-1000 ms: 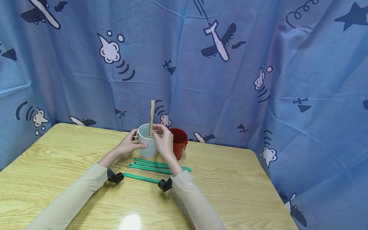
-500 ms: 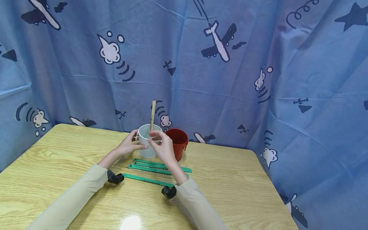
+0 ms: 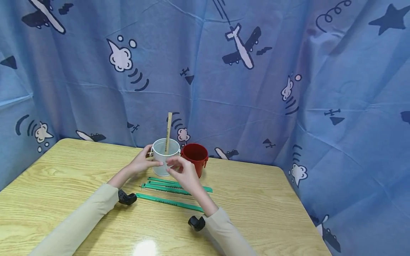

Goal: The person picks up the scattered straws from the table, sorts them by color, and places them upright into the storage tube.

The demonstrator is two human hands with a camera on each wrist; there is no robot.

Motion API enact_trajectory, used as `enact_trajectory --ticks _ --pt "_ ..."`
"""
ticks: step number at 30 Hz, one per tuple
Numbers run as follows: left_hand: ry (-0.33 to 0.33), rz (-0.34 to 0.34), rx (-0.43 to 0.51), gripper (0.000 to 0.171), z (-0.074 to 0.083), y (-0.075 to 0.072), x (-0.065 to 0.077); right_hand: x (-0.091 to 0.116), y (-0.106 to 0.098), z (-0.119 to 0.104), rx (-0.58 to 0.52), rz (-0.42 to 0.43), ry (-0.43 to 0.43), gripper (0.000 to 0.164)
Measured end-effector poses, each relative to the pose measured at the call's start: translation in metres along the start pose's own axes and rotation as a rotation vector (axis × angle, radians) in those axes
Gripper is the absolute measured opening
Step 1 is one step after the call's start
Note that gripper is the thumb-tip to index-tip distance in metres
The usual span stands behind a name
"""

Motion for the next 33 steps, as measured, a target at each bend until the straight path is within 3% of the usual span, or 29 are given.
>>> enact_trajectory --ticks 11,23,33 --pt "-0.003 -0.009 -0.016 0.085 0.006 0.000 0.004 0.014 0.000 0.018 0.096 -0.109 0.030 0.023" --pt "0.014 0.003 -0.013 0.084 0.003 0.000 0.001 0.020 0.011 0.036 0.225 -0.325 0.066 0.024" --pt "0.006 -0.001 -0.007 0.084 0.003 -0.001 0.002 0.024 0.014 0.043 0.304 -0.418 0.086 0.022"
Point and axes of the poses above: each hand's wrist, its own x-axis away from the middle knuckle, its own y-axis out of the palm, z = x × y, the point moved 7 cm from there along -x, towards the middle knuckle, and after that the axes turned 5 degrees about z, right-handed, at the moved point
